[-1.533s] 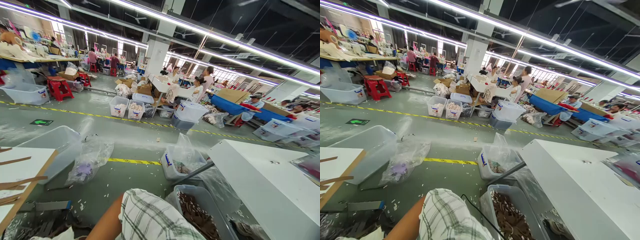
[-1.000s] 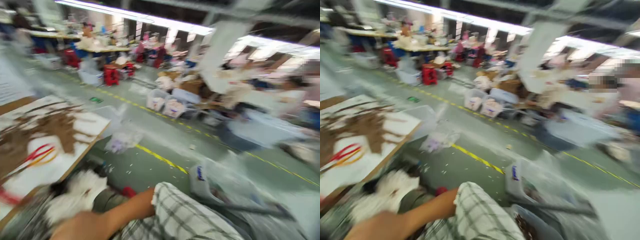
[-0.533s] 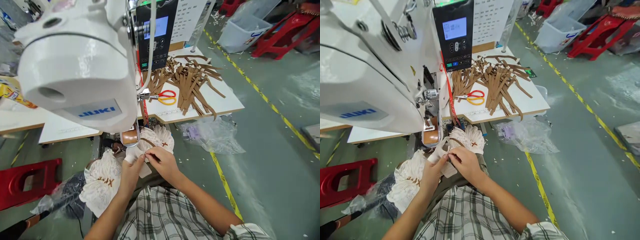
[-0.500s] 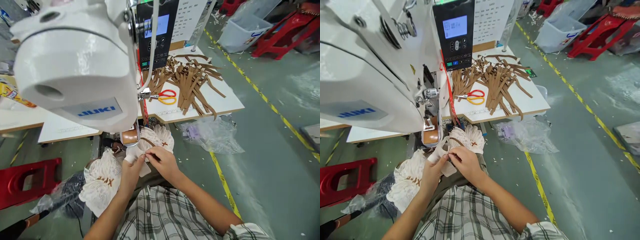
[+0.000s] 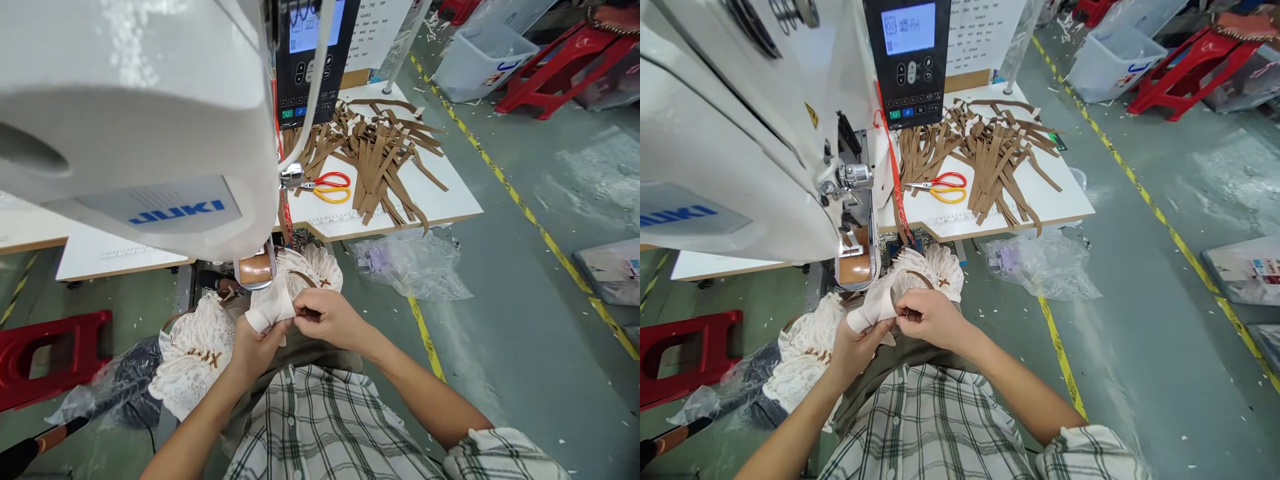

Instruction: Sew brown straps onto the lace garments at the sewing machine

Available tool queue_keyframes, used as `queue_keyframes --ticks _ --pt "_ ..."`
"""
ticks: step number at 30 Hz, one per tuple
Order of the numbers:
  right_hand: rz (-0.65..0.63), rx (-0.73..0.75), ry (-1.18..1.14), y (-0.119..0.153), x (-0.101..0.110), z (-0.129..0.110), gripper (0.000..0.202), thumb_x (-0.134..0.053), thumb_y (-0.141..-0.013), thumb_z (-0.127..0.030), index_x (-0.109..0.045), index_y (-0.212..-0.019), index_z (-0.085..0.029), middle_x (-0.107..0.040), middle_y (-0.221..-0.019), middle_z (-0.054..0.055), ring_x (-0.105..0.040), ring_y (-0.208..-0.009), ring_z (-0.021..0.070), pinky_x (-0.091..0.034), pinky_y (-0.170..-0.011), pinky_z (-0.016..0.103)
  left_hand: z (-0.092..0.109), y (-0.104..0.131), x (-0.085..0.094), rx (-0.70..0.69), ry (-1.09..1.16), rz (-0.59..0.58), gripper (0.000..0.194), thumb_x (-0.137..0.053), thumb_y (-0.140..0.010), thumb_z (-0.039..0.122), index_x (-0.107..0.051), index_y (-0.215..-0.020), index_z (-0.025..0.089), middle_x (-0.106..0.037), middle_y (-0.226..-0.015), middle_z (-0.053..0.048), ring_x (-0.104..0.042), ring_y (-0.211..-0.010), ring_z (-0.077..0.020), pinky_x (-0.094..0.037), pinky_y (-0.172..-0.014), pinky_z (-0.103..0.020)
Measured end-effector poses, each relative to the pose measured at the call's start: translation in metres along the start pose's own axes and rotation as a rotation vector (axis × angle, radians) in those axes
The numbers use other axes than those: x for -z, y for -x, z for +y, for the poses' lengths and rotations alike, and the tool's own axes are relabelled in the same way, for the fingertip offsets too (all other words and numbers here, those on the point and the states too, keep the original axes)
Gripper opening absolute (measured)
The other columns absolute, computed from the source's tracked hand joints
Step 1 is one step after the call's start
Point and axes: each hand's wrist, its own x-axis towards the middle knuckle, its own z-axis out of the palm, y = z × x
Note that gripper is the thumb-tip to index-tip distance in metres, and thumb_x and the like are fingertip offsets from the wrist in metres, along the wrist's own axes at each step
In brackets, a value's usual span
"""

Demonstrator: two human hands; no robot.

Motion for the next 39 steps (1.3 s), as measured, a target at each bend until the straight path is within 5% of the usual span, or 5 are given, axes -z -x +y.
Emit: queue_keyframes --ticks 8,15,22,31,39 --pt "-0.017 -0.098 -0.058 0.004 -0.008 0.002 0.010 -0.058 -0.076 -0.014 -0.056 -0.068 -0.017 -0.049 -0.065 -0.003 -0.044 -0.059 0.0095 -0.032 -0.055 0.021 0.001 0.000 0.002 0.185 0.124 -0.044 0.027 -0.066 -0.084 0.038 -0.070 -0.093 0.013 -0.070 -0.080 -0.005 -0.062 -0.074 -0.0186 -0.050 -0.069 -0.027" --pt "-0.013 -0.178 0.002 0.001 -0.006 -0.008 0.009 -0.059 -0.074 -0.014 -0.056 -0.066 -0.017 -0.046 -0.060 -0.004 -0.040 -0.056 0.0084 -0.029 -0.055 0.022 0.001 0.004 0.002 0.086 -0.016 0.035 0.024 -0.066 -0.085 0.036 -0.074 -0.094 0.016 -0.073 -0.085 -0.007 -0.066 -0.081 -0.0227 -0.050 -0.075 -0.030" --pt "-0.072 -0.326 -0.211 0.003 0.006 -0.001 0.014 -0.054 -0.086 -0.022 -0.067 -0.088 -0.019 -0.065 -0.077 0.000 -0.052 -0.065 0.0115 -0.037 -0.060 0.023 0.003 -0.005 0.013 0.150 -0.048 -0.082 0.030 -0.058 -0.089 0.041 -0.071 -0.094 0.014 -0.070 -0.082 -0.005 -0.061 -0.077 -0.0211 -0.047 -0.071 -0.029" --pt "-0.086 -0.213 0.009 0.004 0.011 -0.014 0.013 -0.054 -0.087 -0.020 -0.044 -0.094 -0.023 -0.049 -0.064 -0.009 -0.041 -0.056 0.0106 -0.030 -0.059 0.023 0.017 -0.006 0.017 0.172 0.022 -0.181 0.029 -0.059 -0.089 0.040 -0.070 -0.103 0.017 -0.070 -0.096 -0.008 -0.063 -0.092 -0.0244 -0.049 -0.083 -0.030" --pt "-0.191 -0.214 0.005 -0.002 0.021 -0.017 0.014 -0.058 -0.088 -0.020 -0.051 -0.099 -0.022 -0.065 -0.074 -0.004 -0.057 -0.067 0.0138 -0.035 -0.064 0.024 0.020 -0.008 0.019 0.106 -0.092 -0.206 0.025 -0.056 -0.091 0.035 -0.071 -0.093 0.015 -0.071 -0.086 -0.007 -0.060 -0.079 -0.0209 -0.048 -0.071 -0.027"
